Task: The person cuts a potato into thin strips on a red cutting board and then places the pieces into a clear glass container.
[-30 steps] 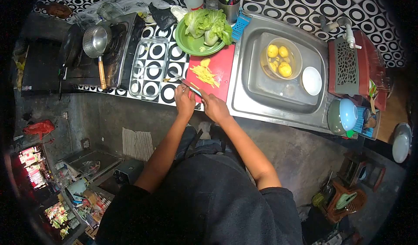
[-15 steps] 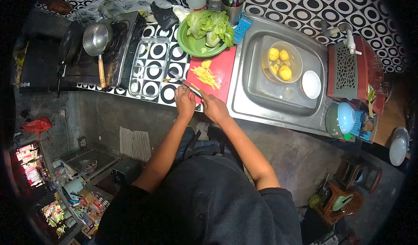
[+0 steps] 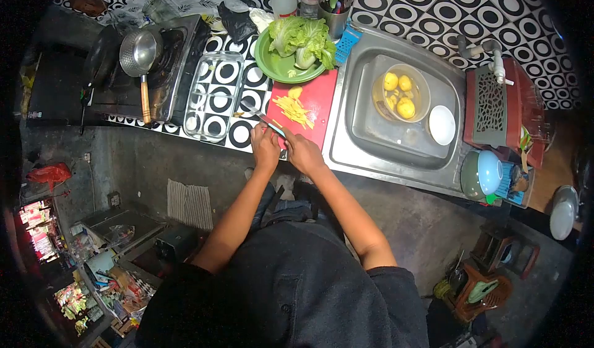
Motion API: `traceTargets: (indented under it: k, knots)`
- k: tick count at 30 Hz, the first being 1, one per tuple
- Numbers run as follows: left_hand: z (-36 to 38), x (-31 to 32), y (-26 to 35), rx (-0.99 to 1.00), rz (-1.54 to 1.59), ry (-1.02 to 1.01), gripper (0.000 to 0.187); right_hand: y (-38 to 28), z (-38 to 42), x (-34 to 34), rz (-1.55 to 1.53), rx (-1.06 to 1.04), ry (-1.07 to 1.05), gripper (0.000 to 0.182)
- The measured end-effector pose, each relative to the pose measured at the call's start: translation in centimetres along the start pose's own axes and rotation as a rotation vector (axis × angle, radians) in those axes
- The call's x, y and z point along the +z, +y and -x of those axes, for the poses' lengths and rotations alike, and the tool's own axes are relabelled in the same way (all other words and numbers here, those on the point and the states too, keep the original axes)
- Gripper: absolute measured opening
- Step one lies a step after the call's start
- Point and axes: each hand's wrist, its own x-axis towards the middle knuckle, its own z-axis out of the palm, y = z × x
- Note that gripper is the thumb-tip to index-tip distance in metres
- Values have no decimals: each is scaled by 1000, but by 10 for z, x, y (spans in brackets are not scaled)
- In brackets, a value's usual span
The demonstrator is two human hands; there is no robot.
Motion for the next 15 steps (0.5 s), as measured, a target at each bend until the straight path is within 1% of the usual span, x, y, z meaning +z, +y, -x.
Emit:
traceTargets:
  k: [12,15]
  knots:
    - [1,2,1,-13,30,32,19,-6,-12,-1,36,-12,-16,48]
    - [1,1,0,-44,3,-32,22,-9,-21,4,49,-31,2,48]
